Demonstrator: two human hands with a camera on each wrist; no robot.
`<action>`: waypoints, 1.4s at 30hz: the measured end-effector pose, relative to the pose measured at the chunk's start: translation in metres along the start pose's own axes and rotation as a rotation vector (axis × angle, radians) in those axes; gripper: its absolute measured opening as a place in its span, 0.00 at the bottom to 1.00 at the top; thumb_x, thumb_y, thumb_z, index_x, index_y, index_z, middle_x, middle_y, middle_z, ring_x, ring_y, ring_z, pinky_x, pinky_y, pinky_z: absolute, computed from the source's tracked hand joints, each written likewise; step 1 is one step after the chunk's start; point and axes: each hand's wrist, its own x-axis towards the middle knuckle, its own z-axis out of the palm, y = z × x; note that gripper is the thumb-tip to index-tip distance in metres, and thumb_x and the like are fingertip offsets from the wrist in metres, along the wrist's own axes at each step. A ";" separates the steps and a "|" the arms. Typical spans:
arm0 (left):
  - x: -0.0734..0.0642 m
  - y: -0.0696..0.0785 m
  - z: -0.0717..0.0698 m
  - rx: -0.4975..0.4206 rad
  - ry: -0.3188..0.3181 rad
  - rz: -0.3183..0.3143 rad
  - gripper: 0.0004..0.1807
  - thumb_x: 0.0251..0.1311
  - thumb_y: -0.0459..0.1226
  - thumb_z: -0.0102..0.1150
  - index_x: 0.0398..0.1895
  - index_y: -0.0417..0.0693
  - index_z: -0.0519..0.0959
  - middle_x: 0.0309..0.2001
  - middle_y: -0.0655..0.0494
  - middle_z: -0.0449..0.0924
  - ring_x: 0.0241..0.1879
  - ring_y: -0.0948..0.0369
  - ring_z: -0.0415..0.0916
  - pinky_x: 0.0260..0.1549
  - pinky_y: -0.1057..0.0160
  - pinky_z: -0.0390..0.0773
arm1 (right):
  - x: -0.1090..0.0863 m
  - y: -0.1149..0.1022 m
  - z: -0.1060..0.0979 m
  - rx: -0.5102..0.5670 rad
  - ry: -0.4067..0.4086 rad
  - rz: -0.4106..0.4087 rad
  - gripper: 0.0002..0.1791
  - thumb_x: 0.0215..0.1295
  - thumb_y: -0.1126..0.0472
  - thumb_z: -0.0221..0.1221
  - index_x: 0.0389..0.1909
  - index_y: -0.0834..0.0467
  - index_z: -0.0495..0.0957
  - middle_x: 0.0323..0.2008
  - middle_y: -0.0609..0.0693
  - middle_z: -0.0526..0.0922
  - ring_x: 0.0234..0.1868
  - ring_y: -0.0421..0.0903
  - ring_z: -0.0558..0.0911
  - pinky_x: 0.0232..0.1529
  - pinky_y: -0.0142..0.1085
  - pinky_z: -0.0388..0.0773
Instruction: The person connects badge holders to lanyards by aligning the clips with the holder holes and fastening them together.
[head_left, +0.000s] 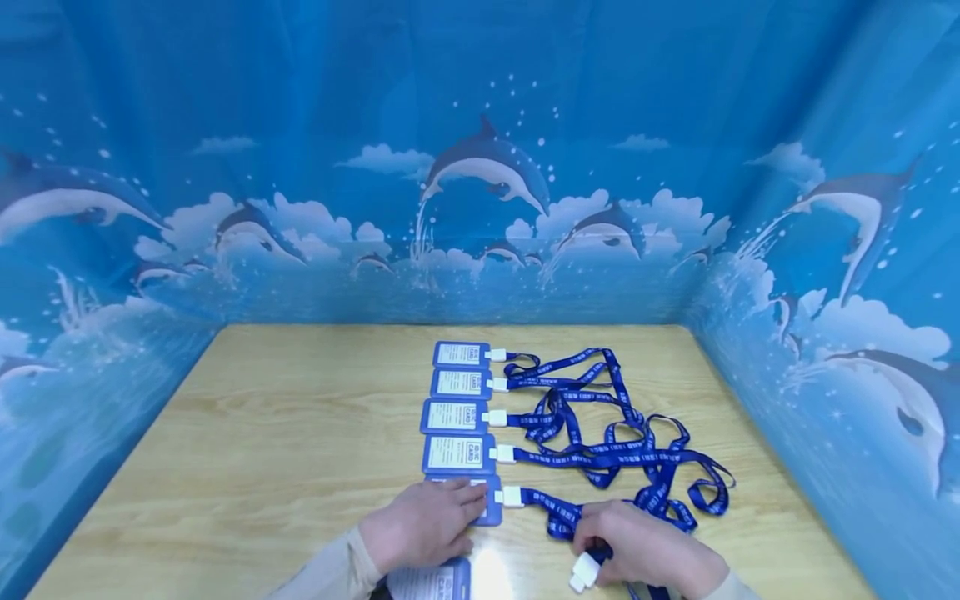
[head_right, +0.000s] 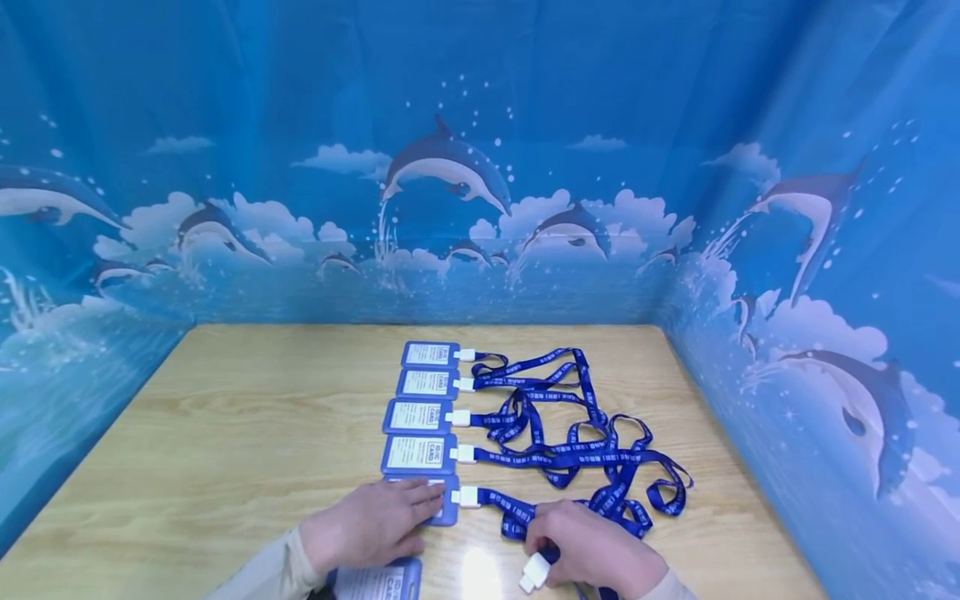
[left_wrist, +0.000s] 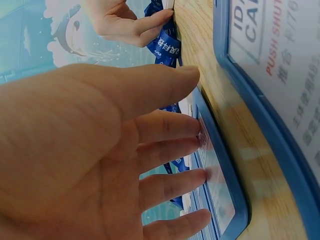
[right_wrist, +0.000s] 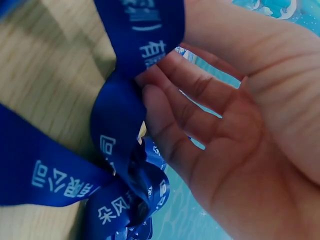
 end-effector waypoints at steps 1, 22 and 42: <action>0.000 0.000 0.000 0.003 0.000 0.000 0.33 0.69 0.57 0.54 0.74 0.59 0.67 0.76 0.63 0.62 0.75 0.57 0.62 0.70 0.53 0.70 | 0.000 0.000 0.000 0.003 0.002 -0.001 0.16 0.50 0.58 0.75 0.38 0.39 0.85 0.35 0.26 0.78 0.37 0.27 0.76 0.39 0.27 0.79; 0.000 0.000 -0.003 0.050 0.023 -0.009 0.33 0.68 0.58 0.54 0.74 0.60 0.68 0.76 0.63 0.63 0.74 0.58 0.63 0.69 0.49 0.71 | -0.005 -0.006 -0.008 0.023 0.129 -0.039 0.14 0.55 0.46 0.72 0.42 0.40 0.85 0.39 0.28 0.82 0.40 0.27 0.78 0.40 0.28 0.80; 0.003 0.006 -0.002 0.022 -0.063 -0.040 0.32 0.68 0.60 0.52 0.74 0.66 0.66 0.75 0.69 0.62 0.74 0.60 0.62 0.69 0.49 0.71 | -0.007 -0.013 -0.003 0.136 0.091 0.045 0.11 0.60 0.48 0.69 0.44 0.41 0.85 0.33 0.28 0.80 0.31 0.27 0.77 0.30 0.26 0.77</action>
